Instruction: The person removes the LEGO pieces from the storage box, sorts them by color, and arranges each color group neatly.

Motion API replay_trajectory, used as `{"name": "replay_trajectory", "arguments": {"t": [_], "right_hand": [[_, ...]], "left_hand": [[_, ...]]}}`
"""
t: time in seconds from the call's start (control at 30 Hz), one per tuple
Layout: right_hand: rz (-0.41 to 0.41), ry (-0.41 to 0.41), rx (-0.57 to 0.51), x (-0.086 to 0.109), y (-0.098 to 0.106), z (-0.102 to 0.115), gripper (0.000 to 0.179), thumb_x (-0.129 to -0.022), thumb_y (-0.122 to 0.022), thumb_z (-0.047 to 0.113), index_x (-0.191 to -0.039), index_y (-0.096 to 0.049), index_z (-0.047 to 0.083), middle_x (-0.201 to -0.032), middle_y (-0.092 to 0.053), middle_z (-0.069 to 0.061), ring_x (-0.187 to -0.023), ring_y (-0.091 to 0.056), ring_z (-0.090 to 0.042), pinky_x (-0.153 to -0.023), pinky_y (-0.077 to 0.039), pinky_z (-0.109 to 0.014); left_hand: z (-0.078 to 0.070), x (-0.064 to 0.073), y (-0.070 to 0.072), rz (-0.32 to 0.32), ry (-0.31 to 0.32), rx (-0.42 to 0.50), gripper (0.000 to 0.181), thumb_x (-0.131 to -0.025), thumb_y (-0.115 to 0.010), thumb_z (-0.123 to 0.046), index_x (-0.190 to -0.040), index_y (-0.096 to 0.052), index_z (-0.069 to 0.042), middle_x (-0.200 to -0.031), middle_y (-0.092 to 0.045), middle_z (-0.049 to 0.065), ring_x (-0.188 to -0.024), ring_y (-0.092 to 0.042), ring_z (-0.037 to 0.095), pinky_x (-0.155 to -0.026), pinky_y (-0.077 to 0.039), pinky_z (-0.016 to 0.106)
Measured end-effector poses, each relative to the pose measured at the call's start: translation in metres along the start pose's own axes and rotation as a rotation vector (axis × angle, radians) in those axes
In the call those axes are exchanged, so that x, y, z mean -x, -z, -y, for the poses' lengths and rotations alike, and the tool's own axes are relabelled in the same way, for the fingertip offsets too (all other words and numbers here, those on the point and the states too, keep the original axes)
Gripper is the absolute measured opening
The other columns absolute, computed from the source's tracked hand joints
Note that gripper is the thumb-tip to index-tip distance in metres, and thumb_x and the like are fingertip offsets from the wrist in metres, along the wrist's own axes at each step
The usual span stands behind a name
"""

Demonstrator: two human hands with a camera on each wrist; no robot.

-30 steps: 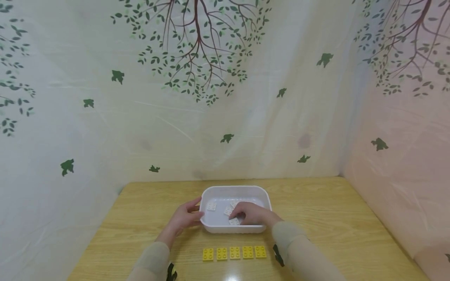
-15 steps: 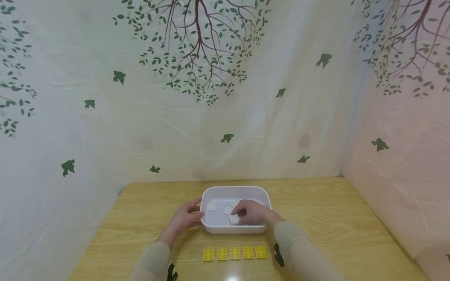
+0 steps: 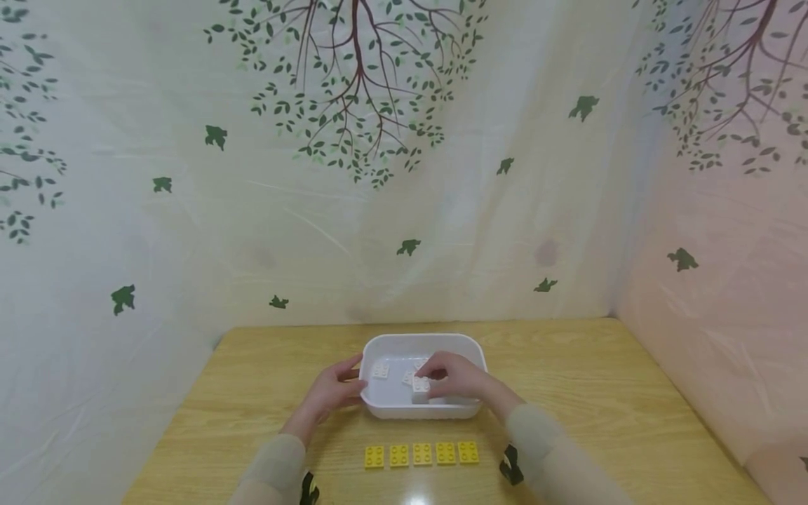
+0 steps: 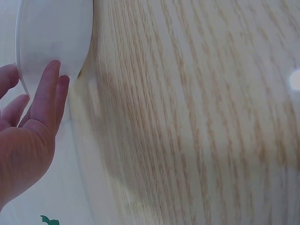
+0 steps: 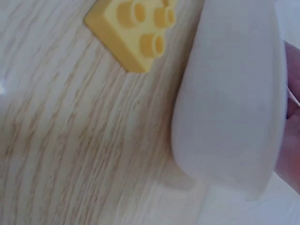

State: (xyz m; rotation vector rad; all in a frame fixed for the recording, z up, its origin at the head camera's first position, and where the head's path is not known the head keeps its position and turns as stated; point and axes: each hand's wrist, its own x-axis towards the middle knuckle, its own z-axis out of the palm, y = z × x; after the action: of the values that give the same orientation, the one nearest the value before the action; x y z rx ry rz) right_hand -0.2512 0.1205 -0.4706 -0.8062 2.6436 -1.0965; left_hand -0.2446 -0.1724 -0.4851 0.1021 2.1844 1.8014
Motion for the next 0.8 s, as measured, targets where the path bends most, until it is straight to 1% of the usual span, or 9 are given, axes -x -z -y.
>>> {"name": "replay_trajectory", "arguments": {"t": [0.1, 0.17, 0.23, 0.33, 0.43, 0.6, 0.73, 0.8], "right_hand": [[-0.019, 0.065, -0.002, 0.004, 0.002, 0.003, 0.027, -0.081, -0.082, 0.015, -0.108, -0.074, 0.013, -0.101, -0.066, 0.007, -0.096, -0.06, -0.012, -0.089, -0.054, -0.029], [-0.025, 0.088, -0.008, 0.007, 0.002, 0.006, 0.027, -0.081, -0.082, 0.014, -0.107, -0.074, 0.013, -0.1, -0.065, 0.007, -0.094, -0.06, -0.011, -0.088, -0.055, -0.028], [-0.027, 0.099, -0.022, 0.01, 0.002, 0.009, 0.027, -0.081, -0.082, 0.013, -0.107, -0.074, 0.012, -0.1, -0.065, 0.007, -0.094, -0.06, -0.011, -0.088, -0.055, -0.028], [-0.023, 0.091, -0.034, 0.015, 0.002, 0.014, 0.026, -0.082, -0.082, 0.013, -0.107, -0.074, 0.012, -0.1, -0.064, 0.008, -0.093, -0.06, -0.011, -0.087, -0.055, -0.027], [-0.034, 0.101, -0.027, 0.02, 0.0, 0.019, 0.026, -0.082, -0.082, 0.012, -0.106, -0.074, 0.011, -0.1, -0.064, 0.007, -0.092, -0.06, -0.01, -0.086, -0.056, -0.026], [-0.075, 0.162, -0.002, 0.028, -0.006, 0.028, 0.027, -0.08, -0.082, 0.009, -0.105, -0.074, 0.009, -0.097, -0.064, 0.005, -0.089, -0.059, -0.008, -0.084, -0.056, -0.025], [-0.122, 0.22, 0.028, 0.035, -0.015, 0.033, 0.027, -0.079, -0.082, 0.01, -0.104, -0.073, 0.009, -0.097, -0.065, 0.003, -0.087, -0.059, -0.009, -0.08, -0.056, -0.024], [-0.144, 0.233, 0.047, 0.037, -0.02, 0.035, 0.027, -0.078, -0.082, 0.01, -0.103, -0.073, 0.009, -0.097, -0.065, 0.003, -0.086, -0.059, -0.009, -0.079, -0.055, -0.024]], "left_hand": [[0.001, -0.001, 0.0, 0.012, 0.0, -0.002, 0.063, -0.093, -0.067, -0.004, -0.15, -0.042, -0.006, -0.137, -0.051, 0.03, -0.108, -0.064, 0.034, -0.083, -0.06, 0.042], [0.001, -0.001, 0.0, 0.022, -0.002, 0.001, 0.063, -0.094, -0.066, -0.004, -0.151, -0.04, -0.006, -0.138, -0.05, 0.031, -0.109, -0.064, 0.035, -0.083, -0.06, 0.042], [0.001, -0.001, 0.0, 0.022, -0.001, 0.005, 0.063, -0.094, -0.066, -0.005, -0.151, -0.04, -0.006, -0.138, -0.05, 0.031, -0.108, -0.064, 0.034, -0.083, -0.06, 0.042], [0.0, 0.0, 0.0, 0.017, 0.0, 0.012, 0.062, -0.094, -0.066, -0.004, -0.151, -0.041, -0.006, -0.138, -0.049, 0.031, -0.108, -0.064, 0.035, -0.084, -0.06, 0.042], [-0.001, 0.001, -0.001, 0.013, -0.006, 0.018, 0.062, -0.094, -0.066, -0.003, -0.15, -0.041, -0.005, -0.138, -0.049, 0.032, -0.108, -0.064, 0.036, -0.084, -0.059, 0.043], [-0.001, 0.001, -0.001, 0.009, -0.001, 0.011, 0.063, -0.094, -0.067, -0.005, -0.151, -0.041, -0.007, -0.138, -0.05, 0.03, -0.108, -0.064, 0.035, -0.084, -0.06, 0.043], [0.0, 0.001, -0.001, 0.012, 0.003, 0.004, 0.063, -0.094, -0.067, -0.007, -0.151, -0.041, -0.008, -0.138, -0.05, 0.029, -0.109, -0.064, 0.034, -0.084, -0.06, 0.042], [0.0, 0.001, -0.001, 0.015, -0.003, 0.008, 0.063, -0.094, -0.067, -0.006, -0.151, -0.041, -0.007, -0.138, -0.05, 0.03, -0.109, -0.064, 0.035, -0.084, -0.06, 0.042]]}}
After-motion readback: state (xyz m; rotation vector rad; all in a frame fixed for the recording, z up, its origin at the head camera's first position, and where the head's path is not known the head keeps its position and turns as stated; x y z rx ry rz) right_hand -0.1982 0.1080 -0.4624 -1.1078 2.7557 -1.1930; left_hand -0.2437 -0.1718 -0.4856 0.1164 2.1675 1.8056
